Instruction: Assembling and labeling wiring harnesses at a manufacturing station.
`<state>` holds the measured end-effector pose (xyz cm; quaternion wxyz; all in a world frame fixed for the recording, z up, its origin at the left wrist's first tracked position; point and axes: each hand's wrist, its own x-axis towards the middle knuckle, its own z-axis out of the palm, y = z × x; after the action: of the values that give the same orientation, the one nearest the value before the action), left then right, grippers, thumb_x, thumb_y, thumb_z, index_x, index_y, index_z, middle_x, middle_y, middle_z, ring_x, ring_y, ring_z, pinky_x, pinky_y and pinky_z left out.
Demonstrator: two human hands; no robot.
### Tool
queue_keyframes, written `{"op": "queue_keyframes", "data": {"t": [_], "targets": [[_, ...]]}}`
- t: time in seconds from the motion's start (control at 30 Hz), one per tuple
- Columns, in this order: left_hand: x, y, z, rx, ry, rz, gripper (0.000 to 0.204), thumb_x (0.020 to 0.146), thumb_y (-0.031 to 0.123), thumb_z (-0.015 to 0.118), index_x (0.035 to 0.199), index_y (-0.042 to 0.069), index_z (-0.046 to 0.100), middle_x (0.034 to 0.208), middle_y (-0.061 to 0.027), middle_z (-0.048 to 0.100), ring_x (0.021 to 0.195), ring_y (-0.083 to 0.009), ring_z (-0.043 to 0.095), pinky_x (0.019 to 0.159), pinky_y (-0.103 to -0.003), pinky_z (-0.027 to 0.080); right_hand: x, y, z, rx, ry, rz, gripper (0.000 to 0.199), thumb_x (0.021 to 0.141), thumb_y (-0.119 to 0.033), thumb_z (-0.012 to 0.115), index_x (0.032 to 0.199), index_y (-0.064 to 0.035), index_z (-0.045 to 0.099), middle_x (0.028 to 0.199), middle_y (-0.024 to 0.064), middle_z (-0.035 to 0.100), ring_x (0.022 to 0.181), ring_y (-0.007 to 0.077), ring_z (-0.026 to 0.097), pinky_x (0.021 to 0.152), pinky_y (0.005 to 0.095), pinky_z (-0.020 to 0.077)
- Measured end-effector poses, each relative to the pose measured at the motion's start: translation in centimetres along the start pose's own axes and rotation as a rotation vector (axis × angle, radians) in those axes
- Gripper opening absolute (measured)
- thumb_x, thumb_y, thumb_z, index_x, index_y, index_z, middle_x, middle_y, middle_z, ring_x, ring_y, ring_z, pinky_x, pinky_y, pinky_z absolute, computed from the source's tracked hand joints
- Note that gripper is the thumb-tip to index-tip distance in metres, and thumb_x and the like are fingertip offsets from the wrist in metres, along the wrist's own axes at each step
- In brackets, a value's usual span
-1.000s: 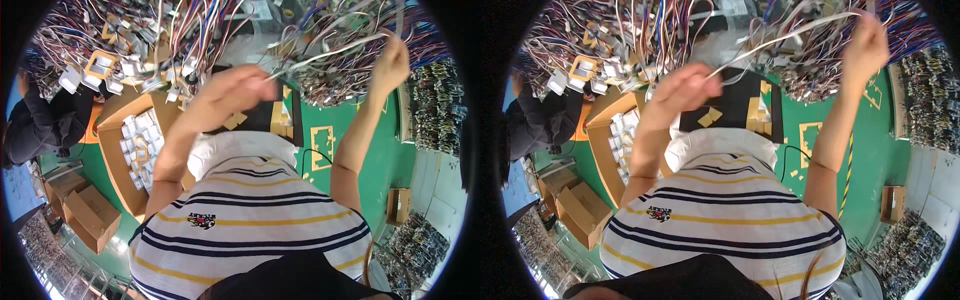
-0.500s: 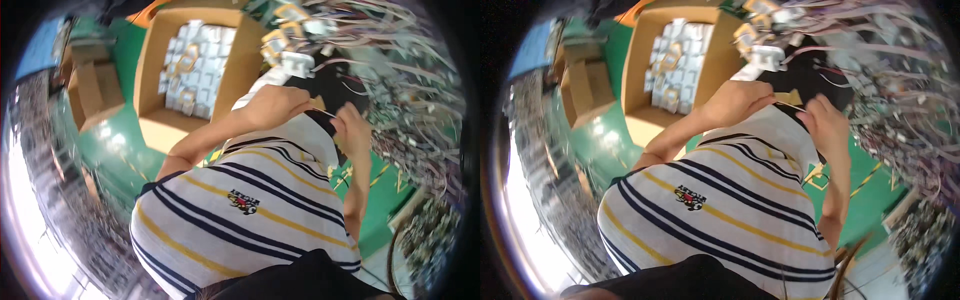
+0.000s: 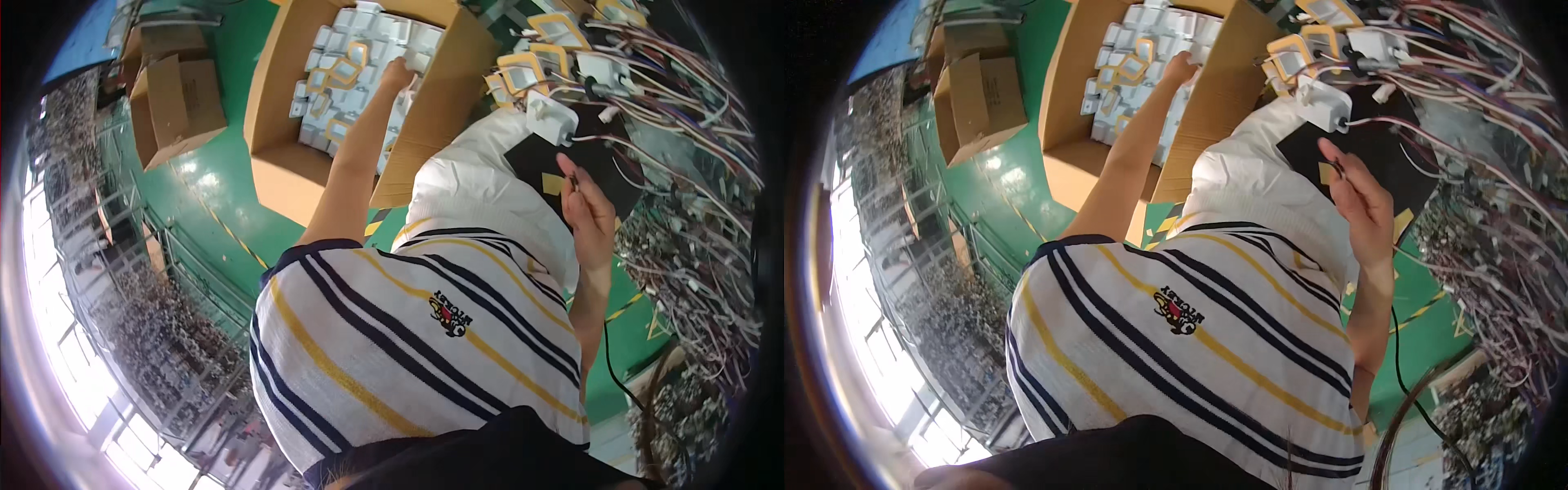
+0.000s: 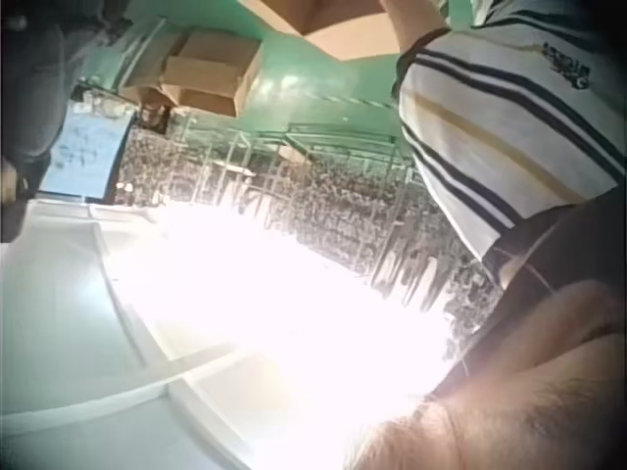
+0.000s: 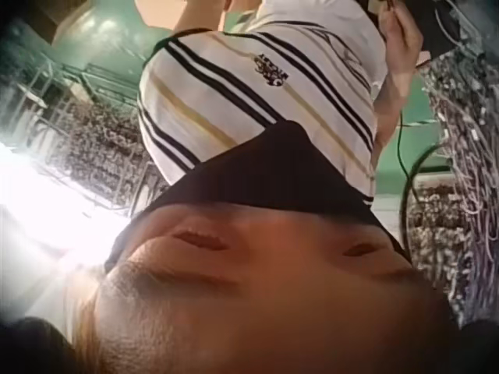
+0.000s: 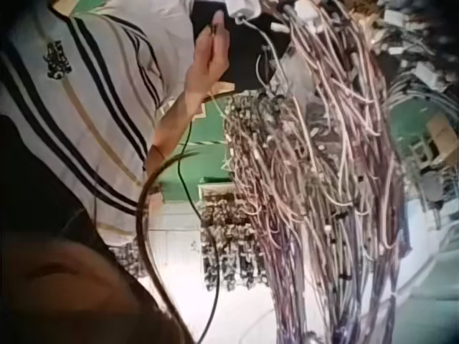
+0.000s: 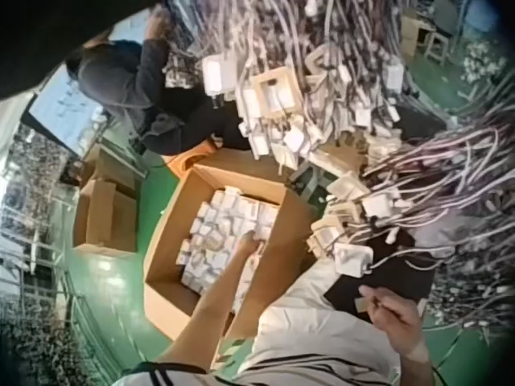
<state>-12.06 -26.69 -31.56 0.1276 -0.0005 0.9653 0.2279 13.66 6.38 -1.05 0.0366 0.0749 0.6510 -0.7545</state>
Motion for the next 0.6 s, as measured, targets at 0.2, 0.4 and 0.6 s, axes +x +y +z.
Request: {"op": "queue_keyframes", "data": {"t": [0.2, 0.4, 0.6], "targets": [[0.7, -0.2, 0.6, 0.287, -0.319, 0.0, 0.048, 0.069, 0.025, 0.07, 0.111, 0.006, 0.058, 0.109, -0.0209, 0.06, 0.101, -0.0371, 0.059, 0.089, -0.043, 0.048, 1.6, -1.9, 1.3, -0.043, -0.133, -0.017, 0.019, 0.083, -0.003, 0.061, 0.101, 0.0018, 0.068, 0.094, 0.0075, 0.06, 0.074, 0.0097, 0.05, 0.067, 0.0199, 0.0383], [-3.6, -2.4, -5.6, -0.142, -0.141, -0.084, 0.055, 0.069, 0.021, 0.076, 0.117, 0.006, 0.053, 0.097, -0.0124, 0.06, 0.094, -0.029, 0.062, 0.086, -0.037, 0.051, 1.7, -2.0, 0.8, 0.042, -0.072, -0.008, 0.017, 0.081, 0.001, 0.062, 0.097, 0.0041, 0.067, 0.091, 0.0068, 0.06, 0.078, 0.0102, 0.053, 0.068, 0.0194, 0.0393], [-14.9, 16.5, -19.0, -1.515, -0.333, -0.119, 0.032, 0.087, 0.005, 0.056, 0.117, -0.005, 0.048, 0.105, -0.0102, 0.06, 0.098, -0.0219, 0.062, 0.09, -0.035, 0.053, 3.3, -4.8, 1.4, -0.06, 0.079, -0.234, 0.018, 0.077, 0.005, 0.067, 0.095, 0.0039, 0.065, 0.094, 0.0072, 0.06, 0.079, 0.0096, 0.053, 0.068, 0.0183, 0.0404]]}}
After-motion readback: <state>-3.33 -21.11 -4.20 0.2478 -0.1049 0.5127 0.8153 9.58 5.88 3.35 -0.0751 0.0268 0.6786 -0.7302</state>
